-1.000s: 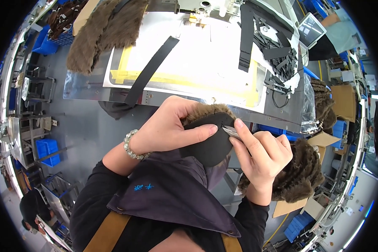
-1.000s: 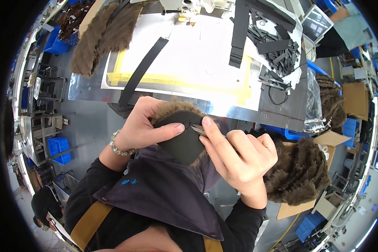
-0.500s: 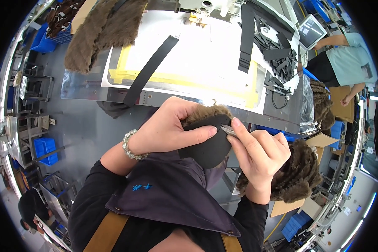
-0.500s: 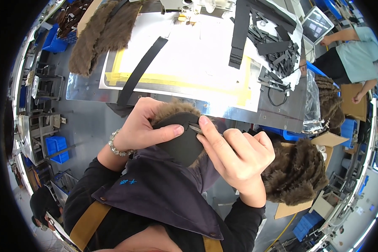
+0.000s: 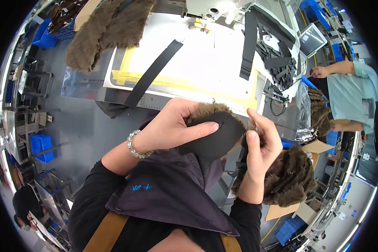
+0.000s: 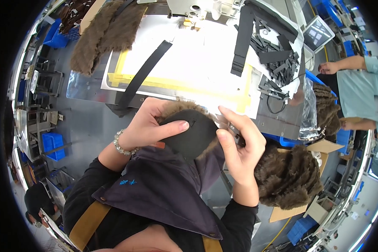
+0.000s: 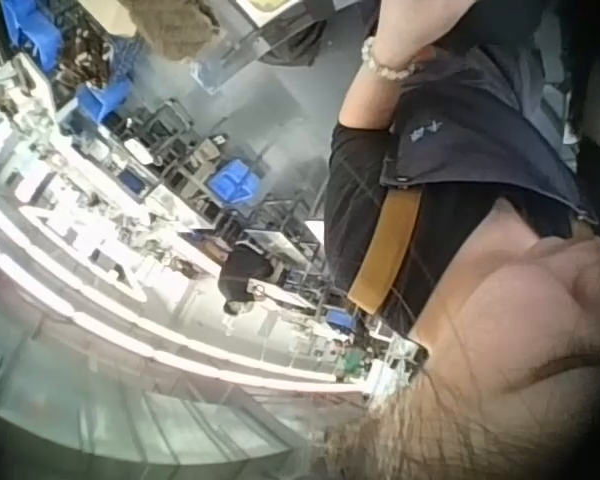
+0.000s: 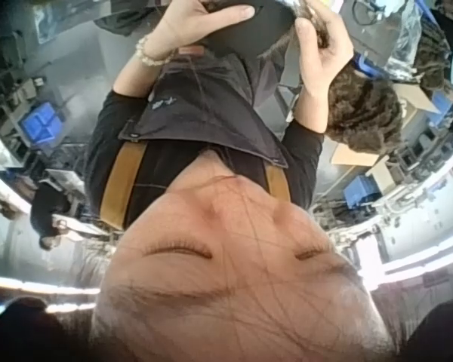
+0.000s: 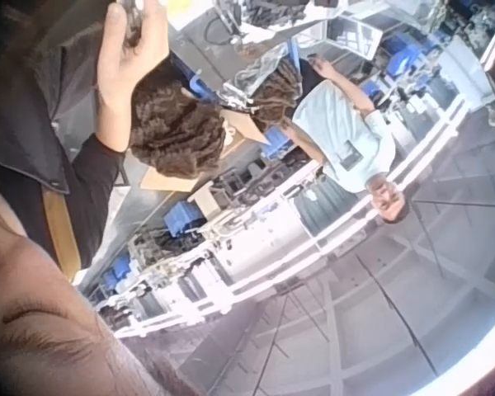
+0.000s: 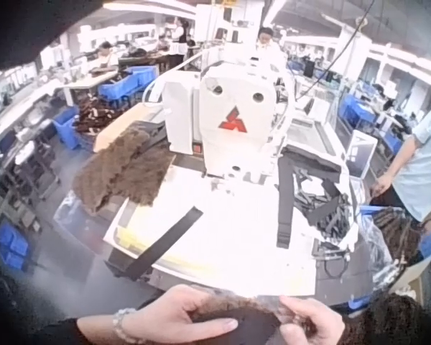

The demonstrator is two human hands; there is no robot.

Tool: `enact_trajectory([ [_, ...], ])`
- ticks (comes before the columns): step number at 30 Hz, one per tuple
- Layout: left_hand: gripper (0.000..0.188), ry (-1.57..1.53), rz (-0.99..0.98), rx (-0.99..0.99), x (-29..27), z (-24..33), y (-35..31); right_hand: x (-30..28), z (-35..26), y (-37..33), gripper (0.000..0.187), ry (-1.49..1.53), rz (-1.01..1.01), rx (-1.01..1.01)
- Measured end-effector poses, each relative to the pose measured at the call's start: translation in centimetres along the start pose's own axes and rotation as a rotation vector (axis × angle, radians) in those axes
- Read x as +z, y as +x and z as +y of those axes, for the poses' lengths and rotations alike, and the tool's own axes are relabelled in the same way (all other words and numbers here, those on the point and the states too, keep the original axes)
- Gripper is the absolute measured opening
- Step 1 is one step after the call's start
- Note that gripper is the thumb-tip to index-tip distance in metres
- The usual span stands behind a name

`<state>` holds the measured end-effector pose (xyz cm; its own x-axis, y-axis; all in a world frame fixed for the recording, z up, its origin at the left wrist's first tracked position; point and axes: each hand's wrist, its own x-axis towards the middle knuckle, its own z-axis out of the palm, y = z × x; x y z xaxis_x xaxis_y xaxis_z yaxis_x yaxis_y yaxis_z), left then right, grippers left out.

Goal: Assembling fur components by attaching straps and buckles using small hand tools.

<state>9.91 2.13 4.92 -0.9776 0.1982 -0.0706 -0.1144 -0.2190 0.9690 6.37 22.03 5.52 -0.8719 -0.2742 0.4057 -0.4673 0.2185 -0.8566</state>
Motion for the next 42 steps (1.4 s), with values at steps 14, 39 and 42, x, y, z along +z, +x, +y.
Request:
enact_trajectory([
  [14,0.019,0.915,0.36,1.07,-1.4,-2.2,0.2,3.3,-0.6,-0.1,0.022,0.542,-0.041,0.297],
  [39,0.018,0.884,0.078,0.574,-0.4,-0.3,0.1,4.1,-0.6,-1.7,0.02,0.068,-0.092,0.25],
  [42,0.018,0.881,0.03,0.572,-0.4,-0.2,0.2,3.9,-0.3,-1.9,0.021,0.062,-0.122,0.242],
])
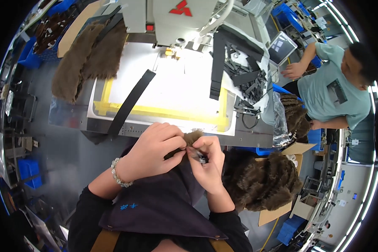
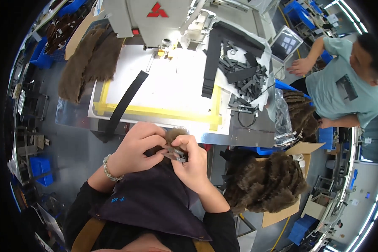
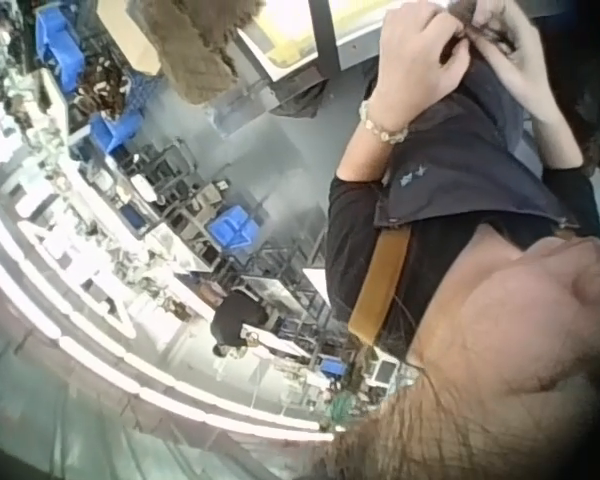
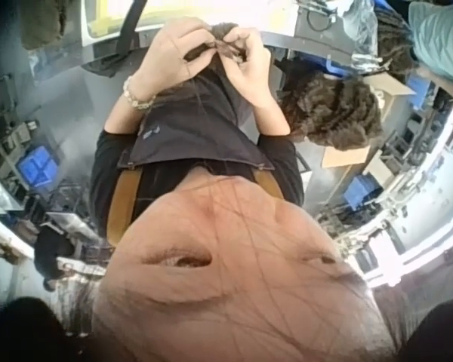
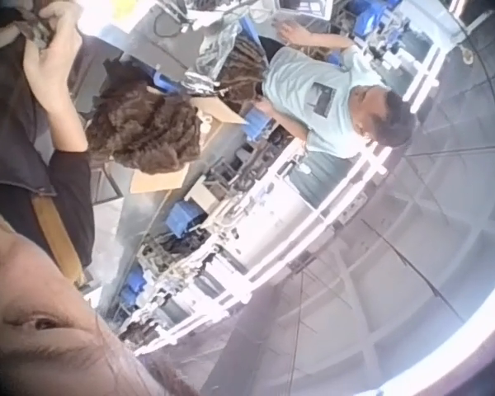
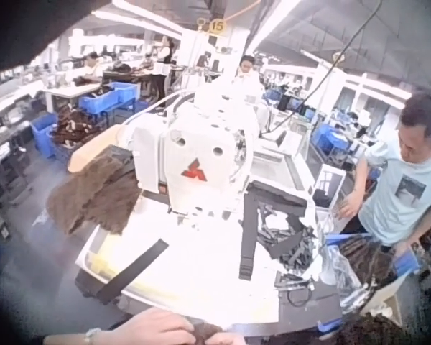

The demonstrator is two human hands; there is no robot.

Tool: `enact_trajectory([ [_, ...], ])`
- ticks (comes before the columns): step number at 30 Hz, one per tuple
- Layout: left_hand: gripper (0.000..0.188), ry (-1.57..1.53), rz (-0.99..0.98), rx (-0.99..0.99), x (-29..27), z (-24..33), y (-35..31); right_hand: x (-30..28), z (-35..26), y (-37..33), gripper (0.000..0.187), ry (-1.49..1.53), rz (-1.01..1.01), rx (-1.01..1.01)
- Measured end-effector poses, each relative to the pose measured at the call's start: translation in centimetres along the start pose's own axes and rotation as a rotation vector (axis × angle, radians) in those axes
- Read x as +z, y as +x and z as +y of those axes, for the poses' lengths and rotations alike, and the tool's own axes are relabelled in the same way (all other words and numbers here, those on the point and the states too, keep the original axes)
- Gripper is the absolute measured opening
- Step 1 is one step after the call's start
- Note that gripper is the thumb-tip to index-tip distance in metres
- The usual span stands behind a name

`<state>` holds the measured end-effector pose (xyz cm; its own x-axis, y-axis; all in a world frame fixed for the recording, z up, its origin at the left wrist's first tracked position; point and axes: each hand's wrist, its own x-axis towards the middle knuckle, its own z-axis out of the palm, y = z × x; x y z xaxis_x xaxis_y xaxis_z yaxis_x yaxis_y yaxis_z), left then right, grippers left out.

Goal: Assembling fur components by attaching straps and buckles using small hand tools.

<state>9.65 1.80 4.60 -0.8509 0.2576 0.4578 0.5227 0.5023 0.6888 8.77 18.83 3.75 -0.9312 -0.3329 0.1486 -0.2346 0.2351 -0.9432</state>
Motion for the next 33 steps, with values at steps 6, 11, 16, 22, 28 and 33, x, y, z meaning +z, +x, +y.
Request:
enact_trajectory([
  [6,0.018,-0.069,-0.068,0.011,0.0,-0.4,0.1,0.5,0.4,-0.9,0.027,0.052,-0.038,-0.033],
  [11,0.017,-0.044,-0.021,-0.022,1.5,-0.8,-0.8,1.5,1.6,-1.5,0.029,0.178,0.037,0.044],
  [16,0.025,0.047,-0.006,-0.019,2.8,-0.2,-1.2,2.6,1.7,-2.0,0.029,0.188,0.132,0.052],
  [22,0.019,-0.278,-0.011,-0.208,3.7,-0.5,-3.4,4.3,2.0,-2.9,0.032,0.218,0.35,-0.071],
  [28,0.027,-0.575,0.056,-0.341,3.6,-0.1,-3.6,5.0,0.5,-2.6,0.036,0.275,0.467,-0.091],
  [33,0.009,-0.537,-0.096,-0.468,1.4,-0.2,-2.2,4.4,1.3,-2.1,0.033,0.242,0.487,-0.041],
])
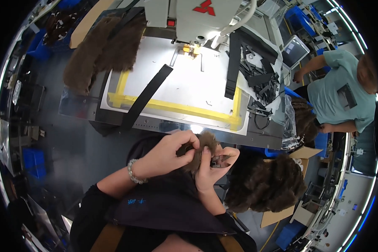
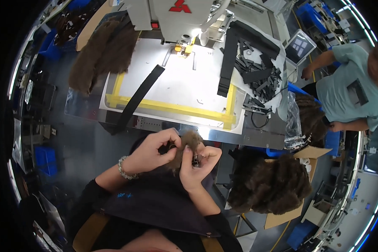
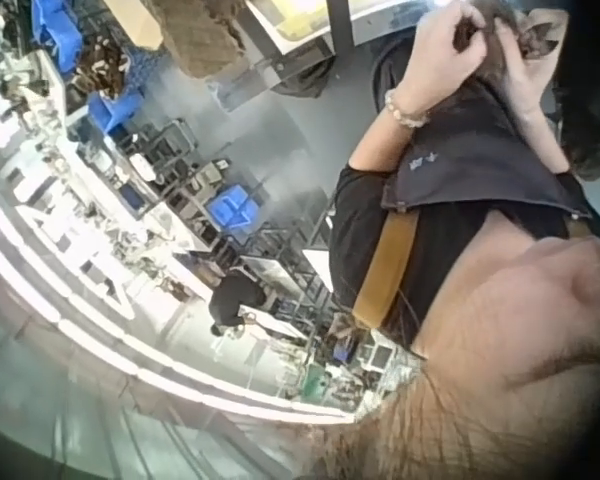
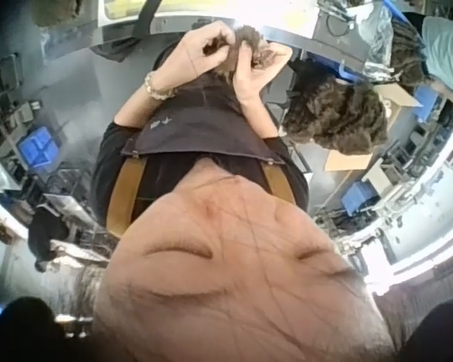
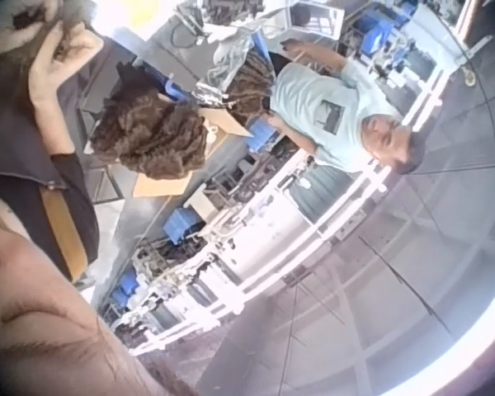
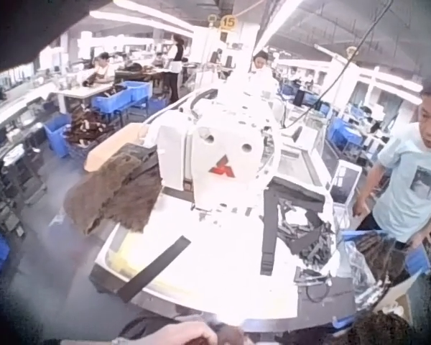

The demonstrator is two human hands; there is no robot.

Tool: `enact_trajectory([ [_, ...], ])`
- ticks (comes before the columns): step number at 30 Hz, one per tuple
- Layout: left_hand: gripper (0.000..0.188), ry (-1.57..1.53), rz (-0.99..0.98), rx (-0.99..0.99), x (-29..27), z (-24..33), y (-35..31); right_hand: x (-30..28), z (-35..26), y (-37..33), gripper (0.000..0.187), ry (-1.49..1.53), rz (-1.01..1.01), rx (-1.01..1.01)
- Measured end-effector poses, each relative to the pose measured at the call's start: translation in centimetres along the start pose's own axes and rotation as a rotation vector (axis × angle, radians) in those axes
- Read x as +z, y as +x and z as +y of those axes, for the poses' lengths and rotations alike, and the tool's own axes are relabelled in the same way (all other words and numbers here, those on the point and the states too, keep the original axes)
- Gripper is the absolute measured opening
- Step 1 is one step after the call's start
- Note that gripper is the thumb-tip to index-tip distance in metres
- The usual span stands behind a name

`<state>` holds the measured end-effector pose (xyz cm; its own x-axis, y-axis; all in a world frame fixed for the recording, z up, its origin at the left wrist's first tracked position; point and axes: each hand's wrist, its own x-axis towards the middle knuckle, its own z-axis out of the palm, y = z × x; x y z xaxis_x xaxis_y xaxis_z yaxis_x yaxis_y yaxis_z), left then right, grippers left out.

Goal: Assembling fur components by attaching straps and buckles using small hand tools.

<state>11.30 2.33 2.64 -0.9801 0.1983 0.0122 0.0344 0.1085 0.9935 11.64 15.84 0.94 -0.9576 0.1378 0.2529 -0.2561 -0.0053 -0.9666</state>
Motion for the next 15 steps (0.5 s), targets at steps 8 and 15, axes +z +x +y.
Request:
enact_trajectory([
  [8,0.011,0.54,0.064,0.386,-0.8,0.7,0.7,-0.1,-1.2,-0.1,0.028,-0.102,-0.068,-0.046],
  [15,0.015,0.217,-0.07,0.295,-0.8,1.8,0.9,-0.9,-1.3,0.2,0.034,0.108,0.084,-0.005],
])
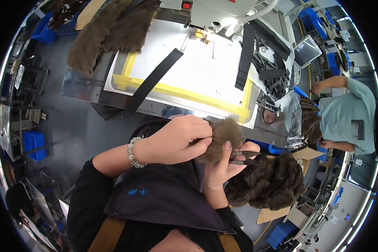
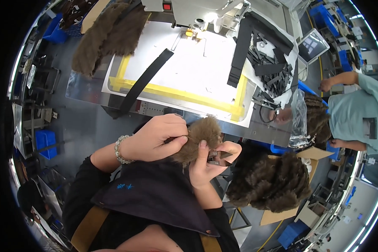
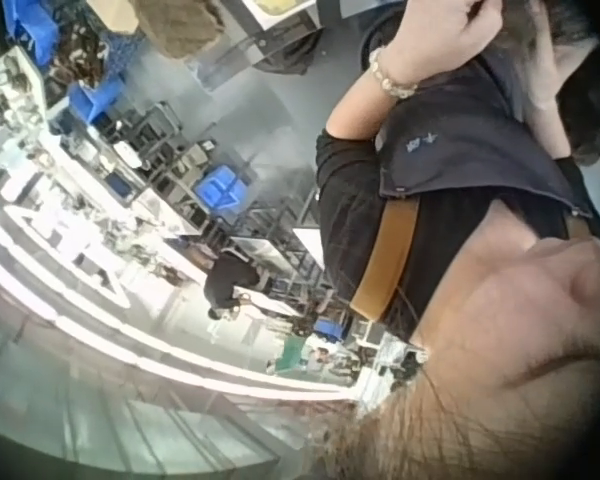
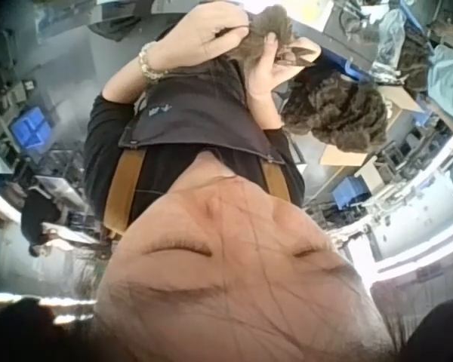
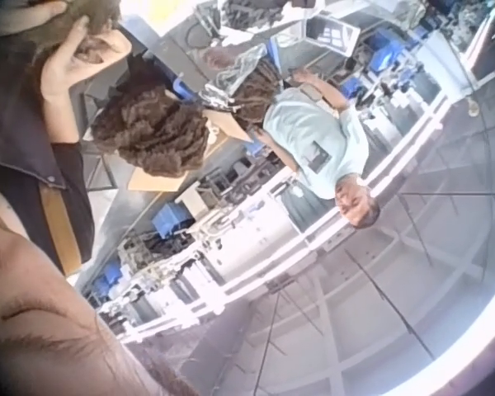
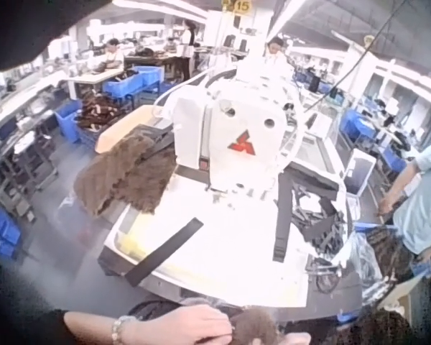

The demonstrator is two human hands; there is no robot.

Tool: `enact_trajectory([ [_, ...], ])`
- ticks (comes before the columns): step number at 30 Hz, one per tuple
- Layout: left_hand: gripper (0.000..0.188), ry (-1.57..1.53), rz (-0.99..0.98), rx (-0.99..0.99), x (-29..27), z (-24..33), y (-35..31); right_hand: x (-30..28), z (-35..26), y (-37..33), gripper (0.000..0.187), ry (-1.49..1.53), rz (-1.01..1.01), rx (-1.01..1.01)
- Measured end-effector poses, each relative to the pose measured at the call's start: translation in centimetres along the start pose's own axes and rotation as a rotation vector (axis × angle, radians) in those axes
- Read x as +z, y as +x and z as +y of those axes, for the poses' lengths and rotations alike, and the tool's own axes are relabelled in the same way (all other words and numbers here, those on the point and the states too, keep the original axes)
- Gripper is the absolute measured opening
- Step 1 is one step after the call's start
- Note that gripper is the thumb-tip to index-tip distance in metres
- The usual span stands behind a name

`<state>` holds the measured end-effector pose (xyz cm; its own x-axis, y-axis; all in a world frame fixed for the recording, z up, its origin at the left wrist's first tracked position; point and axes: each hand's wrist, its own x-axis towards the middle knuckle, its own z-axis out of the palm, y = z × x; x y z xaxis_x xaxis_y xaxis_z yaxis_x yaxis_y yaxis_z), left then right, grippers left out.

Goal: Assembling fur components by attaching straps and buckles using small hand tools.

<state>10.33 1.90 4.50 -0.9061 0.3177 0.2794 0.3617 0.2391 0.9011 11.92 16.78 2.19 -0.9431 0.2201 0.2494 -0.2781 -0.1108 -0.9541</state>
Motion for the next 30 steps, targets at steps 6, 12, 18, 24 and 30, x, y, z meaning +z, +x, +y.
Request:
enact_trajectory([
  [6,0.008,-0.149,0.049,-0.012,0.3,-0.1,-0.4,0.4,0.2,-0.5,0.029,0.107,0.055,0.014],
  [12,0.011,-0.249,0.017,-0.036,0.3,0.2,-0.5,0.8,-0.3,-0.3,0.032,0.237,0.127,0.083],
  [18,0.008,-0.158,0.134,0.025,0.7,-0.1,-0.7,0.7,-0.6,0.6,0.03,0.269,0.051,0.225],
  [24,0.01,0.392,0.278,0.125,-0.2,-0.5,-0.5,-0.9,-2.5,3.9,0.033,-0.379,-0.525,0.074],
  [30,0.017,0.687,0.279,0.216,0.1,-0.1,-0.1,-0.6,-6.2,5.9,0.051,-0.429,-0.398,-0.182],
])
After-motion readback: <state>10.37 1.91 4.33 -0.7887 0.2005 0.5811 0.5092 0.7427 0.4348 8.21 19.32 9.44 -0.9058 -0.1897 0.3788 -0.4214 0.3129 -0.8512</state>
